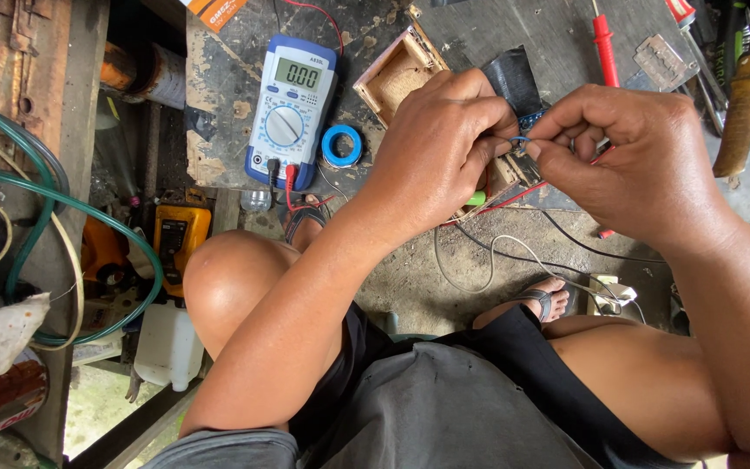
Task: Testing and repairing a small circuit board using a multimeter and connecting wires.
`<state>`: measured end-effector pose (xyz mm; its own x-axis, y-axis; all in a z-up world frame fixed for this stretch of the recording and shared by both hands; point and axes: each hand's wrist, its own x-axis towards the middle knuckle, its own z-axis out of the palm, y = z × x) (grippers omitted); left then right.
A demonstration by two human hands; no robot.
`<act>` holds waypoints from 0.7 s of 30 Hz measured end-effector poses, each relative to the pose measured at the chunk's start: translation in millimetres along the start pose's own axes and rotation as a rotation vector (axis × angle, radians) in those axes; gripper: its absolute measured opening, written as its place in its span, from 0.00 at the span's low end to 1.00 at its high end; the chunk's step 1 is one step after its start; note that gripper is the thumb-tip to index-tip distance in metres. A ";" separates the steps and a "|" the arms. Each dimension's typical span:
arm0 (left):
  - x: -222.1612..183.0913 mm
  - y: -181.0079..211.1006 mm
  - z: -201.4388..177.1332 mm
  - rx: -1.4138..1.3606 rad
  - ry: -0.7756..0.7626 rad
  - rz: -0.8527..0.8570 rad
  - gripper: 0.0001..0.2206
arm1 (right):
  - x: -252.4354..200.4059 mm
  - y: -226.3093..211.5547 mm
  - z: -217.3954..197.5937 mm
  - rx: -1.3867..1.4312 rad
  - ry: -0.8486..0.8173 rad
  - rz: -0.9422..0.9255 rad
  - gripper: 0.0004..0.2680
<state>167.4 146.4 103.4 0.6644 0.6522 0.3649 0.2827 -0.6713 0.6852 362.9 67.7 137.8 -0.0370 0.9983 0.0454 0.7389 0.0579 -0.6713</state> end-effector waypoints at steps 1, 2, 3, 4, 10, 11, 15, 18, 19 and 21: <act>0.4 -0.7 0.6 0.010 0.009 0.004 0.05 | 0.6 -0.6 -0.3 0.008 -0.009 0.017 0.04; 0.3 -0.8 1.1 0.009 0.009 0.004 0.05 | 0.5 0.0 -0.2 0.007 -0.010 0.018 0.04; 0.3 -1.0 1.6 0.006 0.015 0.002 0.04 | 0.4 0.5 0.0 0.009 -0.003 0.016 0.04; 0.4 -1.1 2.1 0.004 0.021 0.001 0.04 | 0.5 1.2 0.0 0.011 0.003 0.014 0.03; 0.5 -3.7 4.8 0.040 0.030 0.020 0.06 | 0.5 6.3 1.8 -0.009 0.012 -0.014 0.04; 0.4 -4.0 5.5 0.039 0.030 0.020 0.06 | 0.5 5.7 1.8 -0.009 0.011 -0.013 0.04; 0.7 -5.5 7.5 0.082 0.025 0.024 0.04 | 1.0 3.4 2.0 -0.010 0.009 0.002 0.04; 1.3 -7.1 8.7 0.085 0.036 0.040 0.05 | 1.6 3.2 2.2 0.002 0.010 0.002 0.04; 1.3 -7.6 9.2 0.088 0.041 0.047 0.04 | 1.6 3.4 2.5 0.010 0.011 -0.005 0.04; 1.2 -6.9 8.9 0.077 0.045 0.045 0.05 | 2.0 3.5 2.5 0.010 0.008 -0.005 0.04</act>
